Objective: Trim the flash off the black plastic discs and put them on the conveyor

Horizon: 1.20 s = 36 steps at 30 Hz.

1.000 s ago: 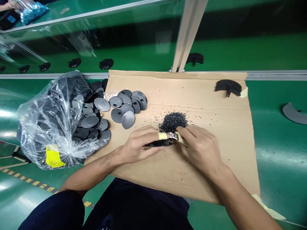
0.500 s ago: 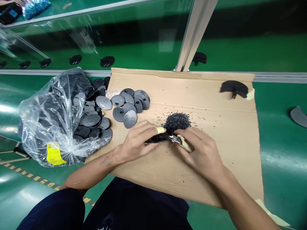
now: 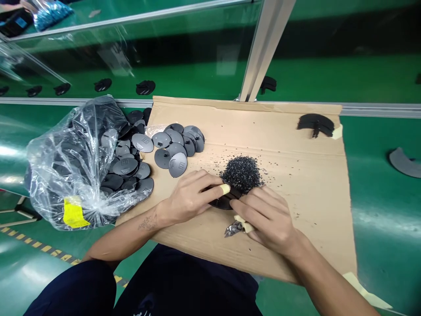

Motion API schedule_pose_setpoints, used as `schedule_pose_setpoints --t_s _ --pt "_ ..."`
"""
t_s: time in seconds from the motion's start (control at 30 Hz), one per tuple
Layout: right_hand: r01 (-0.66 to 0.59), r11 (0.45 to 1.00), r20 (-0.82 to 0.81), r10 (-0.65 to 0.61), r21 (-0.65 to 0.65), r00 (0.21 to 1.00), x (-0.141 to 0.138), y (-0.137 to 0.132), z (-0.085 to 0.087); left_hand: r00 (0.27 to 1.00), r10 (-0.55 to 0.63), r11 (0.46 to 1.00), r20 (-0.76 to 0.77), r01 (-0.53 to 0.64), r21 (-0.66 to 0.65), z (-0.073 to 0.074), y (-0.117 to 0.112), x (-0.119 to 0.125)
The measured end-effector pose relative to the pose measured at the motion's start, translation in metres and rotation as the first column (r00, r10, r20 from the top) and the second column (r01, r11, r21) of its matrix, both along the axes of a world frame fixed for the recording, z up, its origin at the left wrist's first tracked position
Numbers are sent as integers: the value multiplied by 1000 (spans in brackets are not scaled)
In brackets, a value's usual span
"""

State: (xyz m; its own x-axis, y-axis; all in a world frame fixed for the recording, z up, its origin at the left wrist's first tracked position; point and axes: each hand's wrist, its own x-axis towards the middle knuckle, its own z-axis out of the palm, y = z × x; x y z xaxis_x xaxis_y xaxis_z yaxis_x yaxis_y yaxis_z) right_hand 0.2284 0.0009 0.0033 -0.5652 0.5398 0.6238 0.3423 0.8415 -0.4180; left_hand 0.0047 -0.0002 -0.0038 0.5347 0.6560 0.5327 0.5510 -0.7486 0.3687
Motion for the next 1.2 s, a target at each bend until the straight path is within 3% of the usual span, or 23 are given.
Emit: schedule_pose_setpoints --t_s 0.07,0.13,0.23,0.33,0.47,0.8,1.2 --pt "-58 990 -155 37 -130 987 0 1 2 999 -18 999 49 19 -34 1 1 -1" --pt "-52 967 -286 -21 -248 958 3 4 3 985 -30 992 169 50 -117 3 2 -2" --pt "123 948 -226 -193 -293 955 8 11 4 939 -19 955 342 118 -273 7 3 -1" --pt "250 954 18 -251 -163 968 12 14 0 888 16 895 459 192 -403 10 1 1" --pt "233 972 203 -223 -26 953 10 14 -6 837 46 826 546 275 -491 10 -3 4" --pt "256 964 238 -267 76 934 7 11 -6 814 81 820 575 273 -503 4 -7 7" --pt "325 903 261 -397 282 880 3 7 1 805 104 836 584 247 -490 2 -11 10"
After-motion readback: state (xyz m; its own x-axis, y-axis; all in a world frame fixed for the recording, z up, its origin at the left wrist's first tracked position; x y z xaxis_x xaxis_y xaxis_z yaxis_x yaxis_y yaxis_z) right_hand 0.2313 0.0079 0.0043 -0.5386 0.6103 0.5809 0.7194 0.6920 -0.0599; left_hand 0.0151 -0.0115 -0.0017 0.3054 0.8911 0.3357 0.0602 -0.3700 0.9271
